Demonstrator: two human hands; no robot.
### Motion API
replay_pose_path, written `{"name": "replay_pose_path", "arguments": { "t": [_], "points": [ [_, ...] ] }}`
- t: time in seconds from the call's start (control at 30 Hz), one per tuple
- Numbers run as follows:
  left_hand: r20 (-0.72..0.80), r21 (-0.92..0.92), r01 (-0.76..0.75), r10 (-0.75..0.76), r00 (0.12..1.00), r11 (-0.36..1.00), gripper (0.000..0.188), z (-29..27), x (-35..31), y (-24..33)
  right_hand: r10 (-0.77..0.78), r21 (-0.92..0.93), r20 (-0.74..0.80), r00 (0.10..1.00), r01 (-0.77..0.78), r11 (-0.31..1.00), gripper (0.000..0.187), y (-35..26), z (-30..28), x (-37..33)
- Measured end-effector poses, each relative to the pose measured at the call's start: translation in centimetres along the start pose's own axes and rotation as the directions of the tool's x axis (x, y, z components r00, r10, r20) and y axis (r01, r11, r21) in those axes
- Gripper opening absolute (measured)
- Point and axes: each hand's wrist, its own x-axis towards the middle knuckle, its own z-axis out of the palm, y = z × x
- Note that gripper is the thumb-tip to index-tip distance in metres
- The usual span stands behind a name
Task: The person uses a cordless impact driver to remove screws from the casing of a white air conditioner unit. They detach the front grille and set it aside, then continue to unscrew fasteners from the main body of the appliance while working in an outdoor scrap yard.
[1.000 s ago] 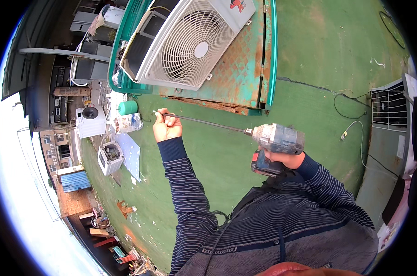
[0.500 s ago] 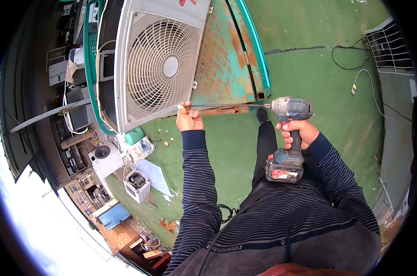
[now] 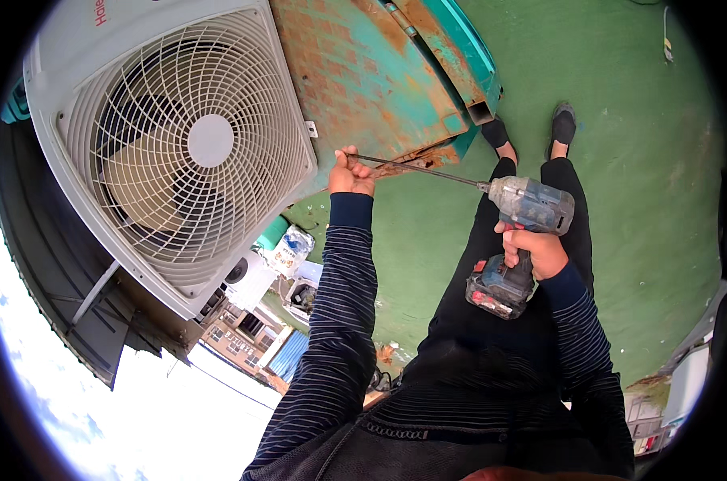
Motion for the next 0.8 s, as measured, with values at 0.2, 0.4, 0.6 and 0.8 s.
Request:
{"name": "replay_pose_path", "arguments": {
  "t": [0.2, 0.4, 0.6, 0.8],
  "points": [
    [0.019, 0.028, -0.025, 0.024, 1.000, 0.999, 0.027, -1.3, 6.1, 2.9, -0.057, 0.002, 0.036, 0.998, 0.057, 0.998, 0.022, 4.6, 0.5, 6.9],
    [-0.007, 0.118, -0.130, 0.132, 0.991, 0.984, 0.028, -0.7, 10.0, 5.5, -0.115, -0.094, 0.056, 0.992, 0.120, 0.988, 0.018, 5.4, 2.0, 12.5],
    [0.004, 0.170, -0.164, 0.166, 0.986, 0.972, 0.024, 0.0, 10.9, 6.4, -0.073, -0.029, 0.082, 0.994, 0.076, 0.997, 0.017, 5.7, 2.6, 14.9],
    [0.012, 0.107, -0.158, 0.158, 0.987, 0.982, 0.022, -0.8, 12.0, 7.8, -0.020, 0.093, 0.155, 0.988, 0.005, 0.996, 0.017, 6.0, 3.2, 15.8]
  ]
}}
